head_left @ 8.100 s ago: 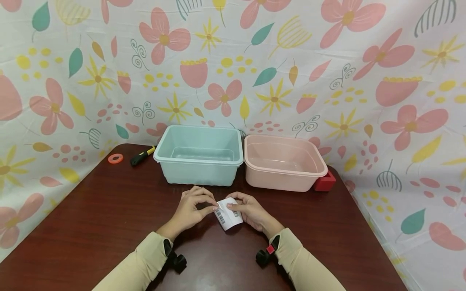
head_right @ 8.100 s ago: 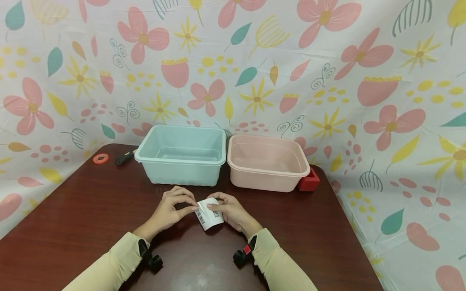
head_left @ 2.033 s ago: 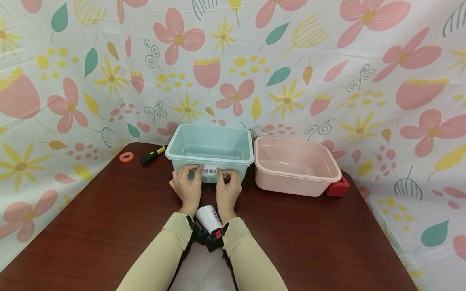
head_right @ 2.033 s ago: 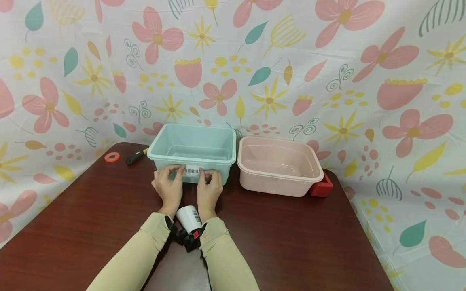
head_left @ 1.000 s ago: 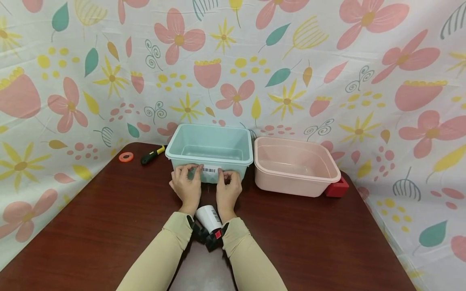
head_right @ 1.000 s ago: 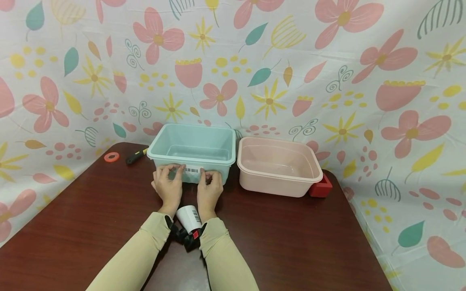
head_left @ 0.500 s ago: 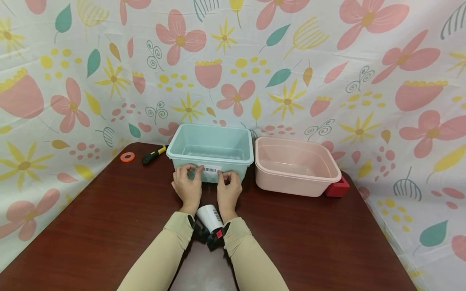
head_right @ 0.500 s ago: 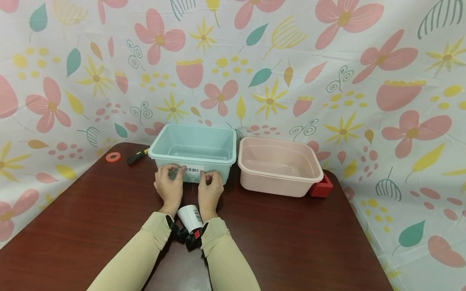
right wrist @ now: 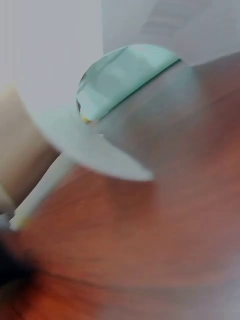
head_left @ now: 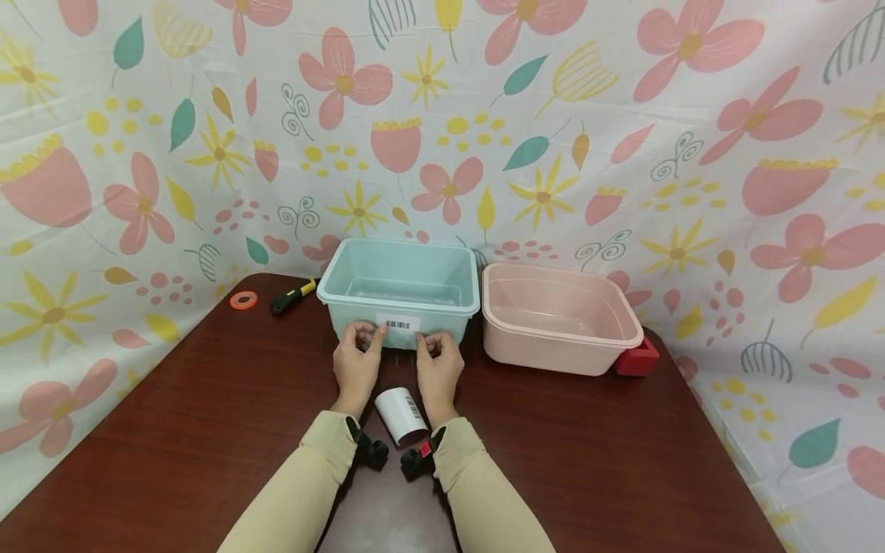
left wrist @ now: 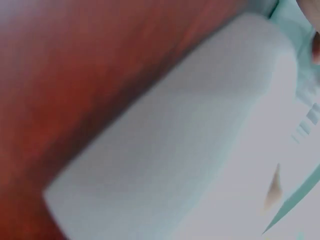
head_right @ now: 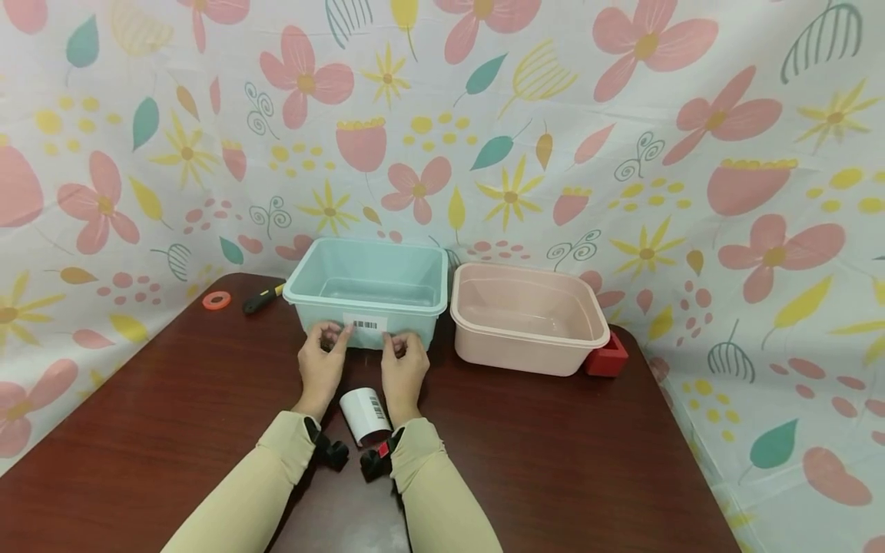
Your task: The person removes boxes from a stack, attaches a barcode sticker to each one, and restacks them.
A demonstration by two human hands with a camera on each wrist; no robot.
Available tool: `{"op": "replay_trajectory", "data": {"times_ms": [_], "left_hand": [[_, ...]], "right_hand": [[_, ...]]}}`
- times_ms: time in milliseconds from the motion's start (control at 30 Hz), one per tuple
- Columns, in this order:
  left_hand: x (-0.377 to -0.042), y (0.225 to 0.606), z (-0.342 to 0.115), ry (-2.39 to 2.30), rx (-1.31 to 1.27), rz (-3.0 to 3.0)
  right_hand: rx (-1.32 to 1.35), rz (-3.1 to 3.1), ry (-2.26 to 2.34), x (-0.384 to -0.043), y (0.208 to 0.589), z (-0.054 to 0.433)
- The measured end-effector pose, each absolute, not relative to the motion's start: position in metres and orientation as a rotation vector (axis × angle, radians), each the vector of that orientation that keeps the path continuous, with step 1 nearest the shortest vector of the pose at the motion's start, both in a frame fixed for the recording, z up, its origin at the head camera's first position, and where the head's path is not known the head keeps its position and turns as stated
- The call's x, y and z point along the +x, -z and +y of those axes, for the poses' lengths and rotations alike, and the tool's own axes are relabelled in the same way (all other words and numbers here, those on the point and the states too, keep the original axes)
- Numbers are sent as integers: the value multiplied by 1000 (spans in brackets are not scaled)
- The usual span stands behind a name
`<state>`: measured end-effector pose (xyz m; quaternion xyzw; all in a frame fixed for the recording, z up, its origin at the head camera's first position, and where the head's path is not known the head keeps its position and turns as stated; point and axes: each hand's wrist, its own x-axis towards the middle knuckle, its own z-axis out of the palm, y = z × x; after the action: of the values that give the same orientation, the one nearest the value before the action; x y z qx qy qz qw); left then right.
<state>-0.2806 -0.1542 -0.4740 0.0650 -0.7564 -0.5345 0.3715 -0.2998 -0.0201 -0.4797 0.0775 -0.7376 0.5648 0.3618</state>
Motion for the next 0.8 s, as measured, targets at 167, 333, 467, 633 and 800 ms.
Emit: {"op": "replay_trajectory", "data": {"times_ms": [167, 333, 467, 633, 800], "left_hand": [[-268, 479, -165, 1383, 43, -2290], [-254, 481, -172, 1208, -171, -2595], [-250, 480, -174, 1125, -219, -2666], [-247, 478, -175, 1057, -258, -2719], [-247, 479, -174, 1257, -485, -2693]], "right_hand": [[220, -1963, -1486, -297, 481, -7], [272, -2046, -1507, -288, 481, 5], [324, -2127, -1529, -279, 481, 11], [367, -2202, -1576, -268, 482, 17], [447, -2248, -1616, -255, 479, 27]]}}
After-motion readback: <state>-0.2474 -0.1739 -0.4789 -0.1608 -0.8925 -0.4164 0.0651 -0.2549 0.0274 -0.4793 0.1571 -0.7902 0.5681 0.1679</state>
